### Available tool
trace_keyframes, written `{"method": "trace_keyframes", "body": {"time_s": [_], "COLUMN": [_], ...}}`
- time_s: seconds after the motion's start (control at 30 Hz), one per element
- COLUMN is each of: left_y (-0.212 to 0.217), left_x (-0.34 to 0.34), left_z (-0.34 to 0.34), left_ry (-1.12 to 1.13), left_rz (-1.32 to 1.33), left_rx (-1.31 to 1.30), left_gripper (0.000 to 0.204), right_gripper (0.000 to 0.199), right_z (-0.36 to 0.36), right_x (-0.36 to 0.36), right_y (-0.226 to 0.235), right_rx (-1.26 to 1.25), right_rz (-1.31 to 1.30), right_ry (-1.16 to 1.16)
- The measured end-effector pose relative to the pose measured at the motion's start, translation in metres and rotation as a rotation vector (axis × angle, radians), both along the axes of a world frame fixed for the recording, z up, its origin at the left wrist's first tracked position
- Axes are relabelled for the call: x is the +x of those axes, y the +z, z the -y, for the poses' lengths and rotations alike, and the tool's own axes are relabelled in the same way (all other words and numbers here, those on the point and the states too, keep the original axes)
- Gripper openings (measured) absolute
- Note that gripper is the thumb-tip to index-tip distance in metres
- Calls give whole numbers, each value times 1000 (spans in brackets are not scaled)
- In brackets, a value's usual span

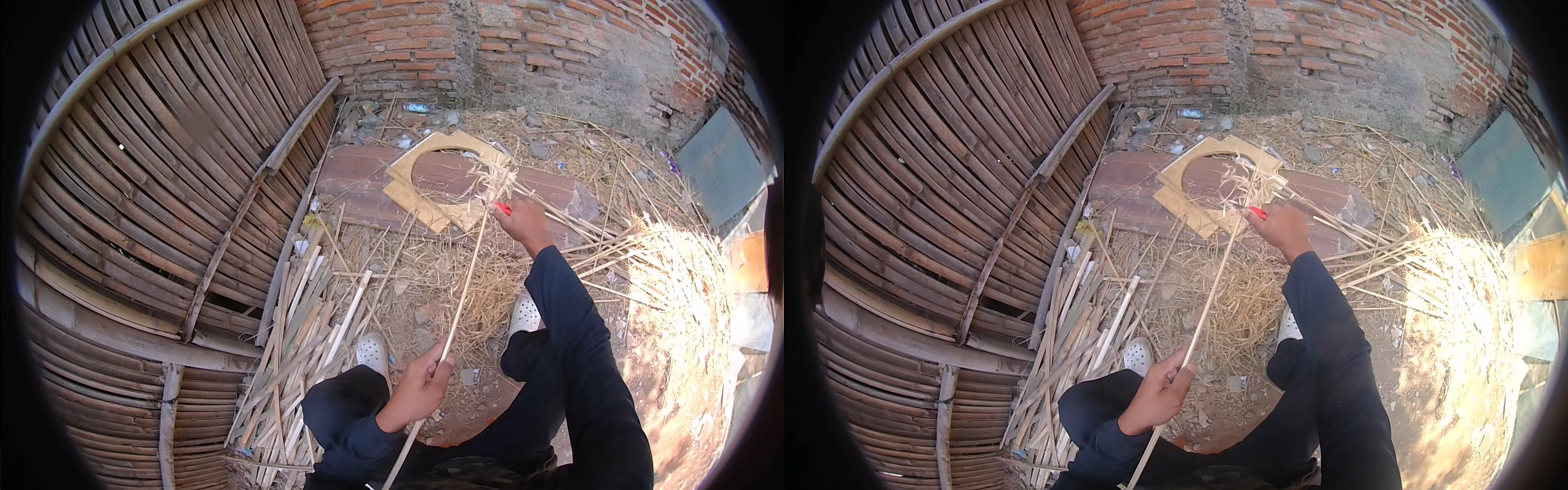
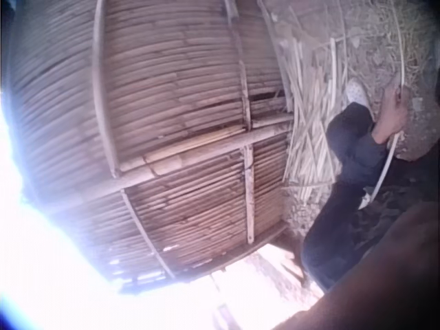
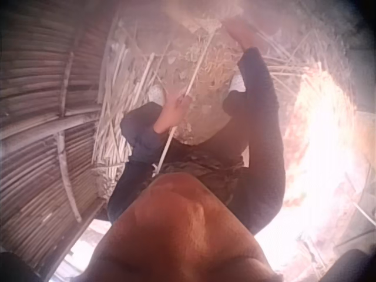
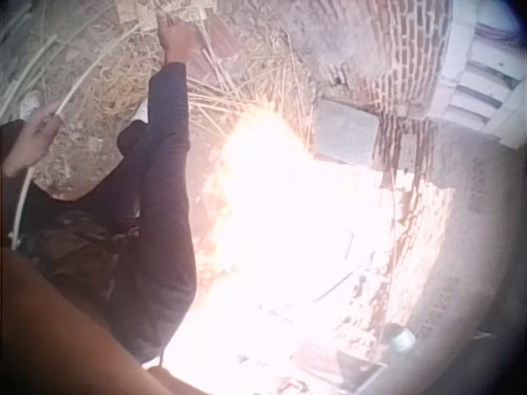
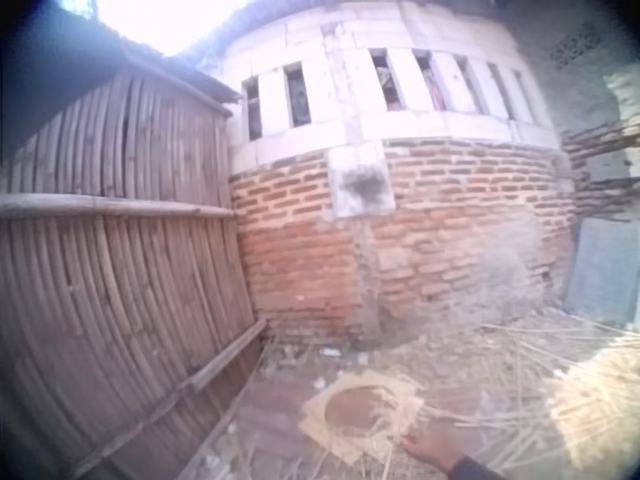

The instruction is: The person sits on the ground and uses a red utility knife to peel the outer layer off a long bamboo stick. They hold the stick with their left hand and scrape the knife along its length with their right hand, creating thin strips of bamboo shavings that fall to the ground.

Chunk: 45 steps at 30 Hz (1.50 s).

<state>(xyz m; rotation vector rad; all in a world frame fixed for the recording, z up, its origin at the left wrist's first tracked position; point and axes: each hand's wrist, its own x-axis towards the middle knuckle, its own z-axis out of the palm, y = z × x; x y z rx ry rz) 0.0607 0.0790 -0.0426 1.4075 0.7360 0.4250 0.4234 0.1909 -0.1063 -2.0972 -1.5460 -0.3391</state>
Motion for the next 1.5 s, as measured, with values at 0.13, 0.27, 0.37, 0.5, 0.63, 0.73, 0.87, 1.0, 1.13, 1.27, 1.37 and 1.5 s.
{"method": "trace_keyframes", "body": {"time_s": [0.13, 0.27, 0.37, 0.5, 0.63, 0.73, 0.87, 1.0, 1.13, 1.27, 1.37, 1.5], "left_y": [-10, 7, 5, 14, 18, 20, 17, 24, 21, 21, 13, 21], "left_x": [5, 0, -4, -4, -8, -7, -11, -12, -6, -7, -11, -16], "left_z": [-15, -27, -36, -39, -28, -24, -31, -28, -26, -9, -17, -23], "left_ry": [12, 54, 119, 131, 79, 52, 86, 116, 78, -19, 28, 128], "left_rz": [10, 114, 226, 254, 171, 121, 148, 192, 205, 160, 175, 196], "left_rx": [-57, -359, -407, -418, -331, -308, -312, -366, -409, -387, -361, -332], "left_gripper": [39, 39, 38, 38, 40, 40, 40, 40, 40, 40, 40, 39], "right_gripper": [76, 77, 70, 64, 64, 65, 62, 62, 66, 68, 67, 64], "right_z": [-5, 5, 35, 62, 36, 29, 56, 47, 23, 11, 27, 54], "right_x": [-21, -61, -120, -153, -121, -96, -141, -139, -109, -46, -90, -148], "right_y": [24, 35, 63, 72, 58, 51, 57, 60, 52, 51, 46, 59], "right_rx": [-208, -290, -360, -295, -236, -240, -286, -173, -104, -97, -162, -178], "right_rz": [-333, -696, -414, -177, -201, -216, -139, -121, -151, -264, -189, -200], "right_ry": [-140, 142, 376, 541, 299, 241, 438, 452, 247, 40, 232, 478]}}
